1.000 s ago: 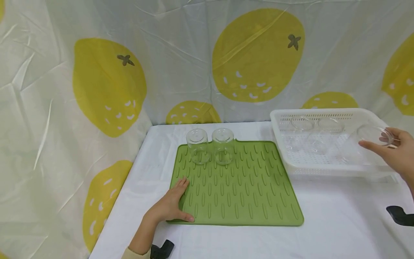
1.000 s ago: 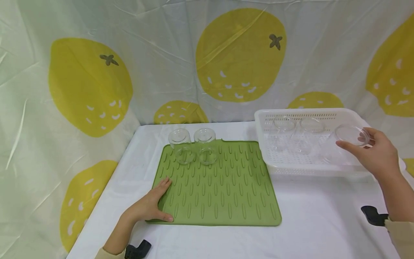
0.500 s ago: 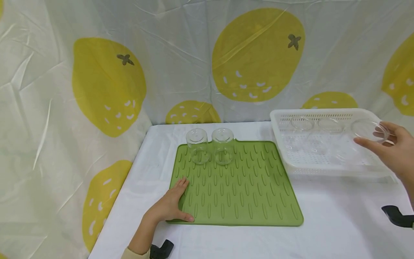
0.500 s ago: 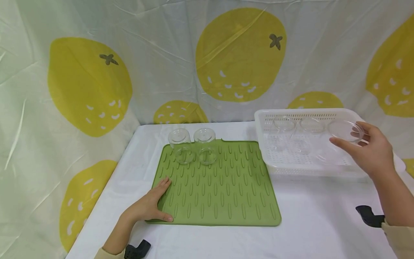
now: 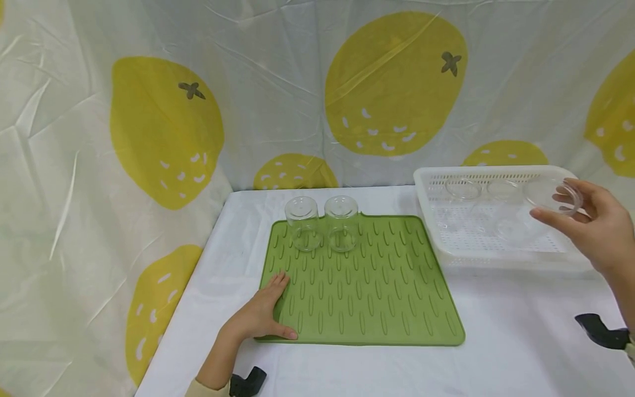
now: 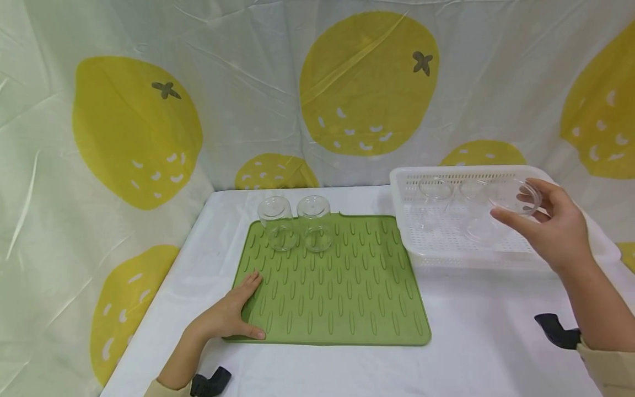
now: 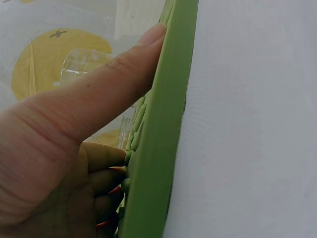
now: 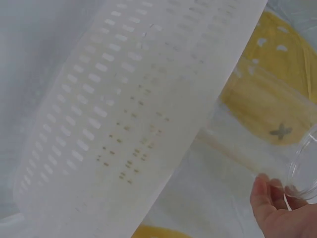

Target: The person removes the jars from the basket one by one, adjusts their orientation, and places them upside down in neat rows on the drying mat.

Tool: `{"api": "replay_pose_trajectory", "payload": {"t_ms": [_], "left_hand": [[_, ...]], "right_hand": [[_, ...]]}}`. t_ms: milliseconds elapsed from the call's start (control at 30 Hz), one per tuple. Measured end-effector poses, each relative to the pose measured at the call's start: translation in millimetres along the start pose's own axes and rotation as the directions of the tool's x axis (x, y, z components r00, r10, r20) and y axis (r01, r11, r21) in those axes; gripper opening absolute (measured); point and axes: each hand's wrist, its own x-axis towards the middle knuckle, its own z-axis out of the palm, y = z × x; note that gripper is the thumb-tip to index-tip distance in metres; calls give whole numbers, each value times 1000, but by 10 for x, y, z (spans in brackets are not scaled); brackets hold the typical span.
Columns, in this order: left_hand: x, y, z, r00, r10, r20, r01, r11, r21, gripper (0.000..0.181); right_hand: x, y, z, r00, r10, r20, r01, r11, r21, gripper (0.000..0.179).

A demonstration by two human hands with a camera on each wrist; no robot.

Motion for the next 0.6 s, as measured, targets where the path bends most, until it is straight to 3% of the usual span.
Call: {"api": "replay_pose_trajectory", "payload": {"t_ms": [300,600], "left_hand": [[-4,8,15,1000,-3,-3,3,1000,9,124],[-8,4,-3,1000,2,1,-2,1000,8,124]], "right_hand": [[-42,-121,40,993,-121,5,120,992,39,77],[-118,-297,102,979,-200,24,193,966,175,67]]}}
